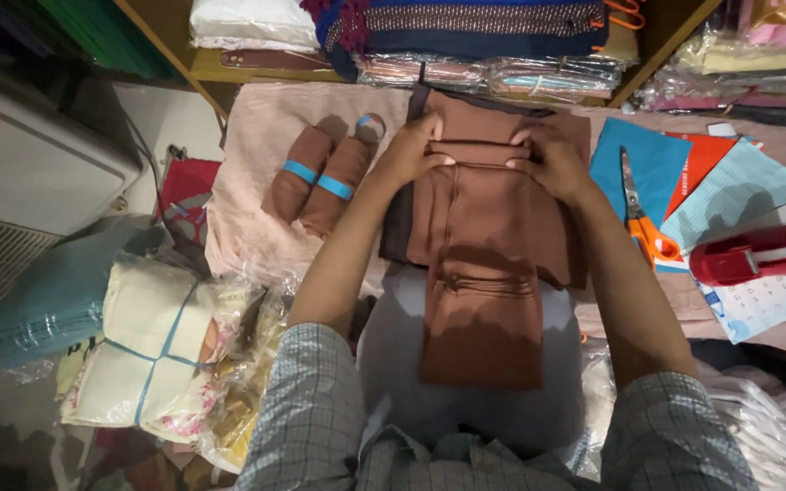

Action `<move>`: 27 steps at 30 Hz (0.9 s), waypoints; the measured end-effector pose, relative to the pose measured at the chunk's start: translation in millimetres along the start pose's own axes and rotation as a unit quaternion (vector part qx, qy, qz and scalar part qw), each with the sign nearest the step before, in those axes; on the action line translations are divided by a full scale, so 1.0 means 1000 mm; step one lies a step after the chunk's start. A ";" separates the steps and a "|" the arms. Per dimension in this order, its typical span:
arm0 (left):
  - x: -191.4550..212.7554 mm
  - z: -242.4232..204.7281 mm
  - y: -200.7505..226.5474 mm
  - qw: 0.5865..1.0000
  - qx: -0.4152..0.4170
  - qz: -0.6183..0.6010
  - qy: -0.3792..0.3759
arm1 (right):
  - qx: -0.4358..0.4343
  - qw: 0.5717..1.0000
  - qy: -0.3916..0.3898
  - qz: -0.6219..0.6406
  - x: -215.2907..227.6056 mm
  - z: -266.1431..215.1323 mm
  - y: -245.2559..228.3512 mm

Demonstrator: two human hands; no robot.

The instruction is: Cutting blue ribbons and wrapping them around rolled brown fabric pieces to secure them for packaging or display.

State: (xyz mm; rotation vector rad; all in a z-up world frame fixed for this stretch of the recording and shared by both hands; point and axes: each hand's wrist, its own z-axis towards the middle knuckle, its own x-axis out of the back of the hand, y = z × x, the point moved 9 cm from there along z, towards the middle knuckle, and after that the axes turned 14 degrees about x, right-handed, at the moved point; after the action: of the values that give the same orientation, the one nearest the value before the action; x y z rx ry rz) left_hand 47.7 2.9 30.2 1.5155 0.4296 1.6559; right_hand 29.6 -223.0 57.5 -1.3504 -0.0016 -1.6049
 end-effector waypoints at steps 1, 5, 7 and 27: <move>0.000 0.001 0.002 1.000 0.000 0.000 -0.001 | -0.001 1.000 0.000 0.000 0.002 0.000 -0.001; -0.008 0.005 -0.001 0.998 -0.021 0.063 -0.012 | 0.005 0.999 -0.037 -0.032 -0.002 -0.006 0.005; -0.011 0.004 -0.005 0.997 -0.027 0.073 -0.010 | 0.007 0.998 -0.041 -0.043 -0.005 -0.009 0.005; -0.006 -0.054 0.038 0.981 -0.145 0.126 0.020 | 0.076 0.994 -0.014 -0.081 0.033 -0.025 -0.080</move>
State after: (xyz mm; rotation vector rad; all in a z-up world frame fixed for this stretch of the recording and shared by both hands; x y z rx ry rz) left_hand -16.2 -10.0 42.2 1.3623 0.0113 1.8543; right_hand -38.0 -219.1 116.9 -1.2806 -0.2529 -1.6844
